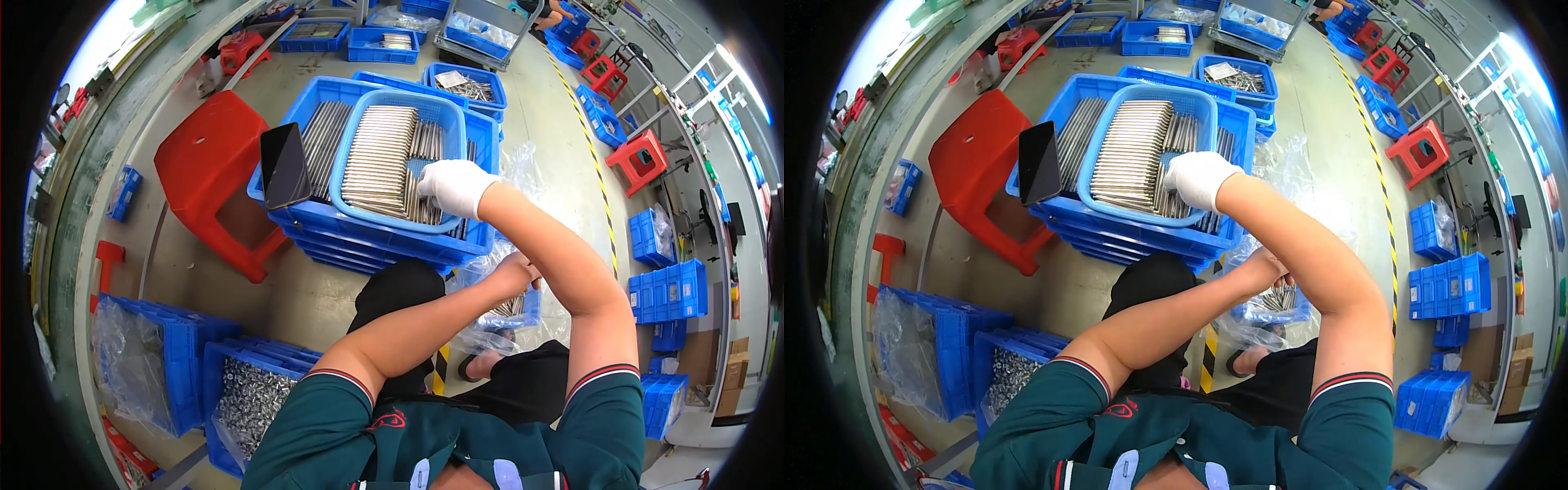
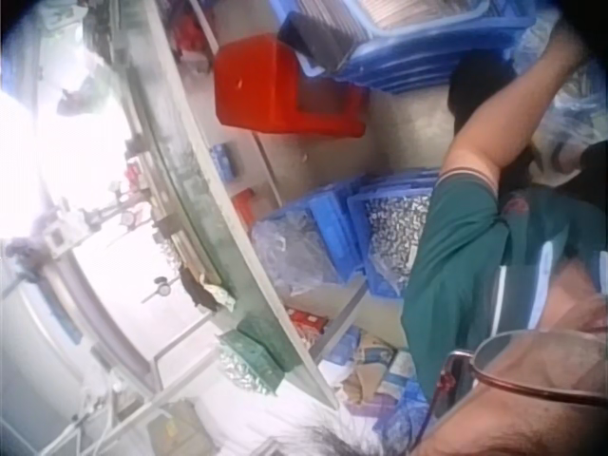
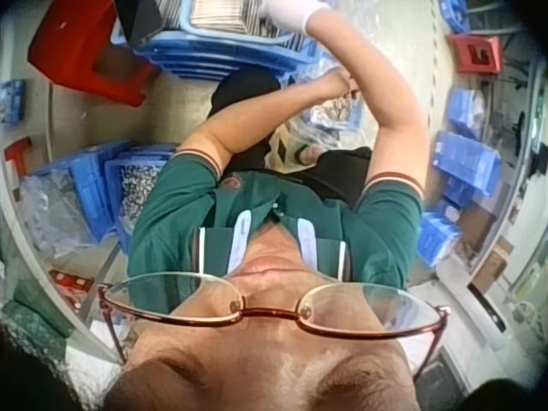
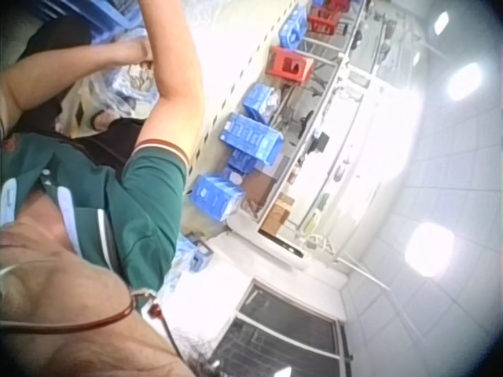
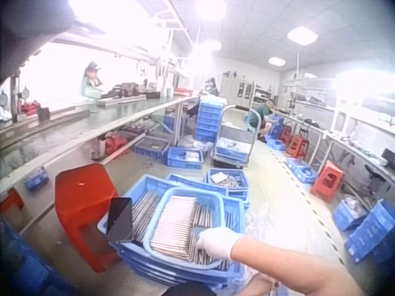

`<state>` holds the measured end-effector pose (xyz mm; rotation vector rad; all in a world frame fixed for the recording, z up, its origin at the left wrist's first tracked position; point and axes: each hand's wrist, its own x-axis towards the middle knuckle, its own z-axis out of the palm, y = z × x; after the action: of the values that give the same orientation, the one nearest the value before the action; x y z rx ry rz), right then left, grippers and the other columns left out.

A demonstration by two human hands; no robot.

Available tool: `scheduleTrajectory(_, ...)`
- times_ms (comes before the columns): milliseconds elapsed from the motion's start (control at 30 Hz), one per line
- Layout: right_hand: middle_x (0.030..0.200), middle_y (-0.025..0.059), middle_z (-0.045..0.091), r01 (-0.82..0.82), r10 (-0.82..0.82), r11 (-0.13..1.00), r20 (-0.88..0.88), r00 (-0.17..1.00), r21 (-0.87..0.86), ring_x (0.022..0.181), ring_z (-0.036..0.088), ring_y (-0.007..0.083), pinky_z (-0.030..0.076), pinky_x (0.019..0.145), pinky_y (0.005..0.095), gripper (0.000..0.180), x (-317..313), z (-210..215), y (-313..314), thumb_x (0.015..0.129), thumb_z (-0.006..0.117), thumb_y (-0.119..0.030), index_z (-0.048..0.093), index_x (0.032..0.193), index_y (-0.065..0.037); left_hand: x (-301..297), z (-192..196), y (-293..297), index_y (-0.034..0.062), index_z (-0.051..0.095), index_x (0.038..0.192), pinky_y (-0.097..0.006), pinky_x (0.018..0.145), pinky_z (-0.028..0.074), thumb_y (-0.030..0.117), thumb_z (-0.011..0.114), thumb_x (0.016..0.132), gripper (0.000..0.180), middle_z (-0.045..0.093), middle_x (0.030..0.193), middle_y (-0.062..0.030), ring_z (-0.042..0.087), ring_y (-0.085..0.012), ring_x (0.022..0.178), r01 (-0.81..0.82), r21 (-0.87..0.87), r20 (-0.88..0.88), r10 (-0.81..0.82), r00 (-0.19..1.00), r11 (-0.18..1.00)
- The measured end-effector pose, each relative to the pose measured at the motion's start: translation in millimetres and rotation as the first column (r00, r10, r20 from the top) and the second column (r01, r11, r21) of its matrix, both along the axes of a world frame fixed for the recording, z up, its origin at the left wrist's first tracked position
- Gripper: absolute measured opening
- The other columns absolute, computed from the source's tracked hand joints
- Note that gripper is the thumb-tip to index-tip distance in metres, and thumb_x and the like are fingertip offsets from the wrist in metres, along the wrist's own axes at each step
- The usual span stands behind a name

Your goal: The person sits on the floor in a factory setting, wearing white gloves. They repeatedly pick up small bundles of metal rods from a plastic bag, inspect them, and place them into a blue crate. The process involves handling the rods one by one or in small groups and organizing them into the container.

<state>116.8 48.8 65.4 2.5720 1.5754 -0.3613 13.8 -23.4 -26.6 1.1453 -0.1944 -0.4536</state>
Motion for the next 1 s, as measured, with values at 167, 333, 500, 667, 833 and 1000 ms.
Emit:
scheduleTrajectory(167,0.089,0.015,0.066,0.025,-0.025,0.999,-0.01,1.0,-0.039,0.086,0.064,0.0336,0.05,0.077,0.0392,0.037,-4,3,2,0.069,0.054,0.001,0.069,0.099,-0.015,-3,5,4,0.0027,0.061,0.082,-0.028,0.048,0.041,0.027,0.055,0.086,0.025,0.057,0.064,-0.0053,0.054,-0.0133,0.056,-0.002,-0.003,-0.006,0.002,1.0,1.0)
scheduleTrajectory(333,0.09,0.0124,0.065,0.022,-0.019,0.996,-0.042,0.999,0.091,0.087,0.062,0.0317,0.05,0.077,0.0384,0.028,-3,-6,-4,0.07,0.059,-0.002,0.069,0.095,-0.012,-4,13,9,0.0028,0.061,0.082,-0.028,0.048,0.041,0.026,0.054,0.086,0.024,0.057,0.064,-0.0052,0.054,-0.0137,0.056,0.0,0.036,-0.018,0.001,1.0,0.999)
scheduleTrajectory(500,0.092,0.0116,0.064,0.004,0.005,0.972,-0.037,0.999,0.236,0.089,0.061,0.0309,0.05,0.077,0.0382,0.024,-1,-12,-10,0.073,0.059,-0.004,0.068,0.094,-0.01,-3,8,6,0.0023,0.061,0.083,-0.028,0.05,0.042,0.025,0.053,0.087,0.024,0.058,0.064,-0.0057,0.054,-0.0141,0.056,0.013,0.033,0.01,-0.013,1.0,0.999)
scheduleTrajectory(667,0.089,0.0102,0.064,-0.069,0.019,0.889,0.115,0.993,0.453,0.086,0.061,0.0308,0.049,0.076,0.0373,0.016,9,7,-21,0.074,0.059,-0.003,0.065,0.088,-0.008,-6,16,7,0.0013,0.059,0.086,-0.024,0.05,0.041,0.017,0.052,0.089,0.017,0.057,0.068,-0.0032,0.052,-0.0096,0.06,0.031,0.03,-0.02,-0.031,0.999,0.999)
scheduleTrajectory(833,0.087,0.0112,0.064,-0.027,-0.138,0.743,0.192,0.972,0.668,0.083,0.062,0.0287,0.049,0.076,0.0343,0.015,2,40,-70,0.077,0.061,-0.003,0.065,0.091,-0.006,-2,3,8,0.0005,0.058,0.091,-0.023,0.054,0.041,0.022,0.054,0.091,0.022,0.057,0.069,-0.0023,0.052,-0.0088,0.061,0.044,0.11,0.033,-0.048,0.998,0.993)
scheduleTrajectory(1000,0.092,0.0113,0.065,0.363,-0.474,0.616,-0.04,0.88,0.699,0.085,0.063,0.0244,0.049,0.077,0.0323,0.018,3,14,-178,0.082,0.059,-0.011,0.066,0.098,-0.006,-4,2,9,0.0002,0.063,0.09,-0.022,0.06,0.04,0.023,0.06,0.088,0.023,0.057,0.071,-0.0017,0.049,-0.0084,0.064,0.027,0.112,0.035,-0.031,0.999,0.993)
